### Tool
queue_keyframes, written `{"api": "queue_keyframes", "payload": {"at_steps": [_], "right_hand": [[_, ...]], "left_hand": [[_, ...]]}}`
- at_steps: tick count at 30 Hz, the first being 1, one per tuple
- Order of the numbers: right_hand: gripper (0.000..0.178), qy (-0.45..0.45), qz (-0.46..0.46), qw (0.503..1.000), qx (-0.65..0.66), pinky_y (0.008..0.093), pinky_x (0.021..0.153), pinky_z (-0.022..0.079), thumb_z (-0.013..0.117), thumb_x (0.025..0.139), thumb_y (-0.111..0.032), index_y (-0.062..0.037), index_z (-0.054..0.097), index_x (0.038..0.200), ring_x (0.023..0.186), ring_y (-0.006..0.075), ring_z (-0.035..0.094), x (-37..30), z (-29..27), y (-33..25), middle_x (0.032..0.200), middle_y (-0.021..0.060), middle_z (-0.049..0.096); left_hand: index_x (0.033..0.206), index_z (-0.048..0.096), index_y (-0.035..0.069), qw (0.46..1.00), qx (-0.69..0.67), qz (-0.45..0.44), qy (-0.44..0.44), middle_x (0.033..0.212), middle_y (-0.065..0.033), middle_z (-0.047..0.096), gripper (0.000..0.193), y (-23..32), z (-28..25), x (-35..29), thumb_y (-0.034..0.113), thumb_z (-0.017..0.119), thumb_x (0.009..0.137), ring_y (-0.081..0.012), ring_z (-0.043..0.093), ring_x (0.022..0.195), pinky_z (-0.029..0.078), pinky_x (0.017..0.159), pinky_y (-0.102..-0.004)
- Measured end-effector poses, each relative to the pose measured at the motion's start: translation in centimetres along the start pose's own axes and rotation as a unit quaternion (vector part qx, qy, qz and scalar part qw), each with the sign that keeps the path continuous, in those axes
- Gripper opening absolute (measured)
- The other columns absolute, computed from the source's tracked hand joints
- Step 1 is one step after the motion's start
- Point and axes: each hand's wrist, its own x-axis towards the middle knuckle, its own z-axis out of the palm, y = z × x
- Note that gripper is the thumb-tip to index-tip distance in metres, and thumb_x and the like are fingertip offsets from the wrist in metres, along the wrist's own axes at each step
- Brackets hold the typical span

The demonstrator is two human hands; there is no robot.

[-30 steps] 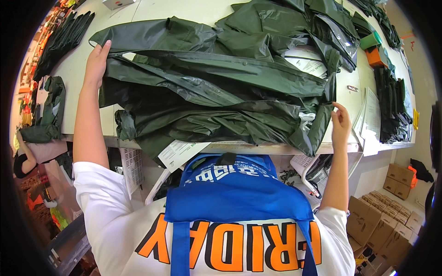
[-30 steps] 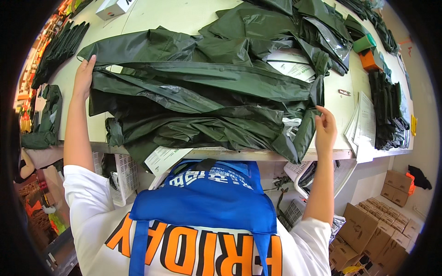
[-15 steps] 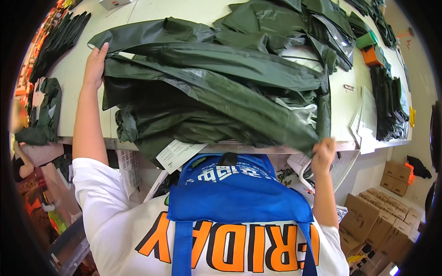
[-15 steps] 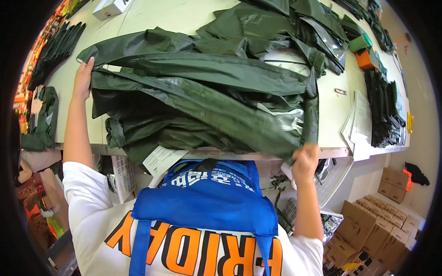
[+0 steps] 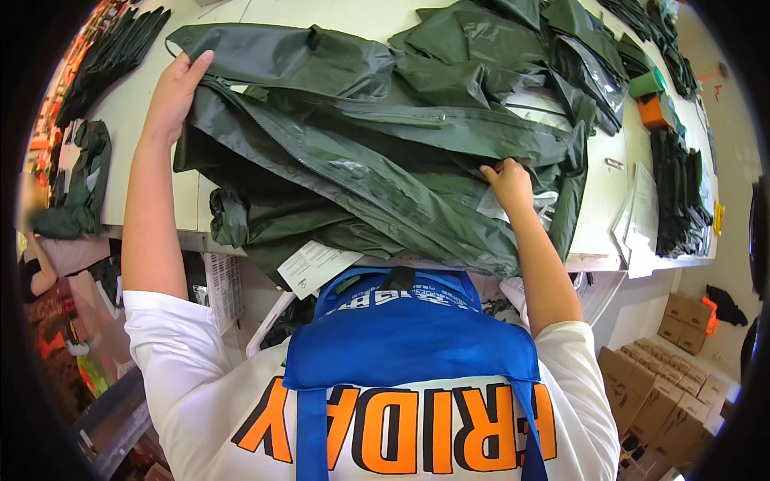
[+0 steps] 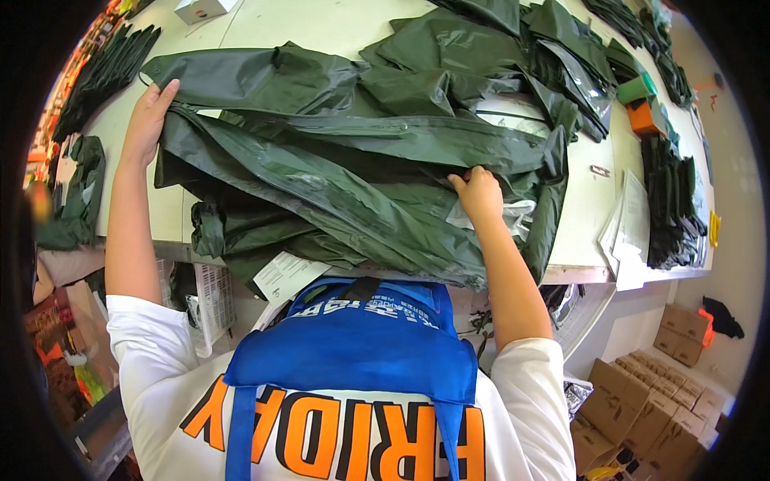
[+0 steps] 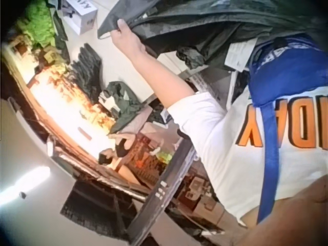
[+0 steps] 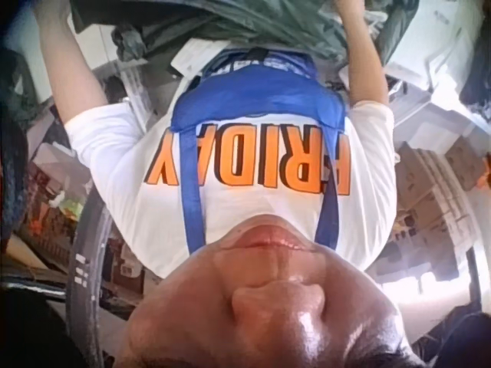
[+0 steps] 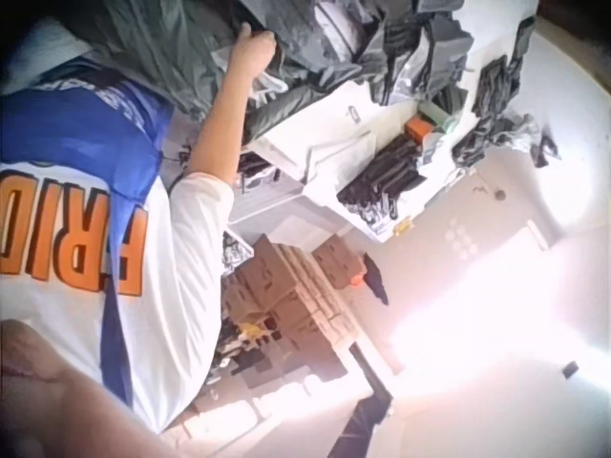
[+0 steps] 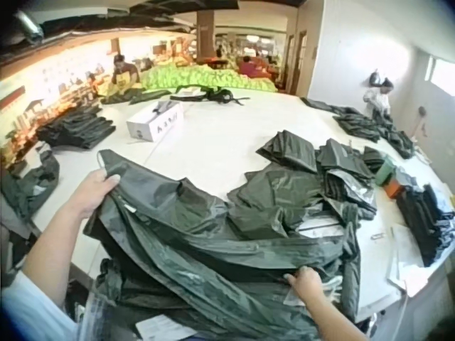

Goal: The person folds a dark green jacket on a white table. They smooth the fabric, fold the sleeves inward, fold the body in half, and then fold it again into a compact rectangle. The person then places the folded jacket into a white plastic basket.

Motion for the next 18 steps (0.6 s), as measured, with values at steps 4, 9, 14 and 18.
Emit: {"api": "queue_keyframes", "payload": {"at_steps": [4,9,14,18], "right_hand": [[0.027,-0.200,-0.118,0.947,0.220,0.0296,0.065,0.049,0.069,0.086,-0.026,-0.0020,0.069,0.099,0.066,0.0161,0.060,-1.1,-2.2,-10.6,0.074,0.0099,0.066],[0.032,-0.243,-0.218,0.820,0.471,0.0284,0.068,0.050,0.060,0.093,-0.025,0.0008,0.065,0.111,0.069,0.0128,0.061,-0.8,-1.6,-24.4,0.084,0.0080,0.067],[0.031,-0.221,-0.120,0.818,0.517,0.0269,0.060,0.047,0.069,0.087,-0.028,0.0034,0.068,0.087,0.061,0.0098,0.056,0.9,-2.8,-30.2,0.070,0.0039,0.063],[0.021,-0.209,-0.153,0.758,0.599,0.0242,0.065,0.046,0.069,0.087,-0.018,0.0025,0.068,0.086,0.069,0.0101,0.057,1.9,-3.3,-29.8,0.077,0.0038,0.065]], "left_hand": [[0.117,0.056,0.001,0.998,0.037,0.027,-0.042,0.110,-0.0043,0.063,0.030,0.1,-0.4,-1.3,0.023,0.057,0.097,-0.0096,0.057,0.097,0.044,0.089,-0.0254],[0.112,0.056,-0.001,0.984,0.148,0.085,-0.049,0.101,-0.0027,0.061,0.027,3.3,2.8,-2.5,0.022,0.055,0.098,-0.0086,0.054,0.092,0.044,0.083,-0.0246],[0.076,0.046,0.002,0.942,0.287,0.175,0.016,0.063,0.0016,0.039,0.033,7.2,6.0,-4.3,0.026,0.059,0.095,-0.0076,0.036,0.063,0.034,0.055,-0.0272],[0.091,0.056,0.001,0.948,0.265,0.176,0.020,0.070,0.0024,0.049,0.024,7.4,5.3,-3.9,0.024,0.057,0.097,-0.0072,0.042,0.067,0.039,0.062,-0.0242]]}}
